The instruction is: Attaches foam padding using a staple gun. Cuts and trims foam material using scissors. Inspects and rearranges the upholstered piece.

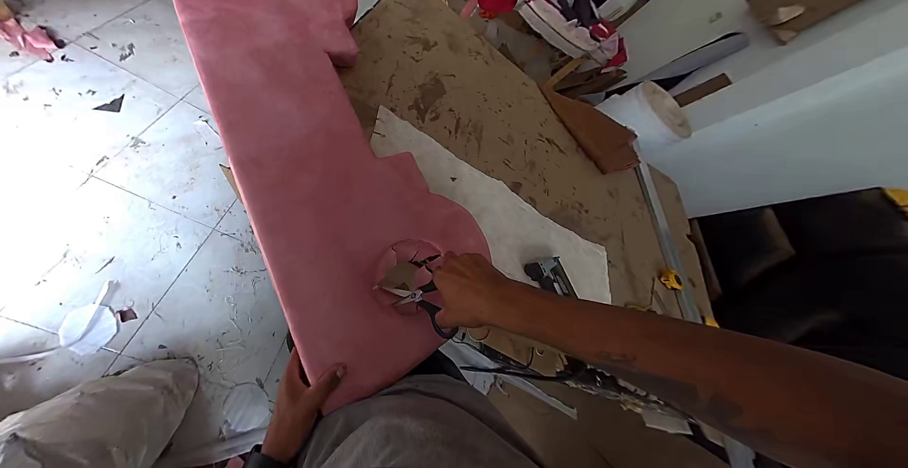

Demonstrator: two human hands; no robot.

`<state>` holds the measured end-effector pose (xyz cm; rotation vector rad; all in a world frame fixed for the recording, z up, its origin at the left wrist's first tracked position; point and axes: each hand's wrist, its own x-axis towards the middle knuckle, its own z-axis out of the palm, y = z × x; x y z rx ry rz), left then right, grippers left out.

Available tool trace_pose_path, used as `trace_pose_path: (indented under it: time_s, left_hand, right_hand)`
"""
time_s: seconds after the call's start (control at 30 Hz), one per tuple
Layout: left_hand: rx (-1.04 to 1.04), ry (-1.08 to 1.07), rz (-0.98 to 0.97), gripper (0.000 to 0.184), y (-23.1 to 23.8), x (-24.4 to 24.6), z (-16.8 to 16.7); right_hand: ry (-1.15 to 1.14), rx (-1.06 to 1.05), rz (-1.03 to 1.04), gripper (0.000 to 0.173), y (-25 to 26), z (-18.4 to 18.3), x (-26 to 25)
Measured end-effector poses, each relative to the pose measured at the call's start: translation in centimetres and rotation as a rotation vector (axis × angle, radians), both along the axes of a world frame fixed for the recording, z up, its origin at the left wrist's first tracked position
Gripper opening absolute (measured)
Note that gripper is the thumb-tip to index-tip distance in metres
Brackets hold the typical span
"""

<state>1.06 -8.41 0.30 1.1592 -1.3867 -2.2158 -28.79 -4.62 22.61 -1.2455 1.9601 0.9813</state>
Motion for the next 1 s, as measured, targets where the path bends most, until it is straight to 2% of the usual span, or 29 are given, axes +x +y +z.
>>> trace_pose_path:
  time_s: [0.13,0.37,0.53,0.63,0.73,0.8,1.0]
  left_hand:
    - [0.034,-0.033,0.024,0.093,0.4,0.2,0.0]
    - [0.062,-0.04,0.027,0.099,0.5,0.3,0.8]
    - [0.056,-0.041,0.047,0.096,0.6,0.1,0.8]
    - [0.069,-0.03,0.046,0.097,0.6,-0.1,1.2]
    - [0.083,-0.055,0.048,0.094,0.7,0.3,1.6]
    - [0.09,-0.069,0.056,0.094,0.8,0.0,1.7]
    - [0.107,-0.114,0.064,0.095,0.8,0.0,1.7]
  right_hand:
    - [-0.035,0.002,-0.014,0.049,-0.2,-0.9,0.0]
    - [-0.034,-0.119,0.058,0.024,0.2,-1.1,-2.0]
    - [-0.053,-0.115,0.13,0.021,0.3,-1.4,-1.7]
    - [-0.102,-0.124,0.075,0.024,1.9,-1.0,-2.4]
    - [-0.224,-0.052,-0.137,0.048,4.8,-0.5,-0.6]
    - [-0.224,-0.007,-0.225,0.059,5.9,-0.5,1.4]
    - [-0.161,-0.059,-0.28,0.068,3.2,-2.6,2.0]
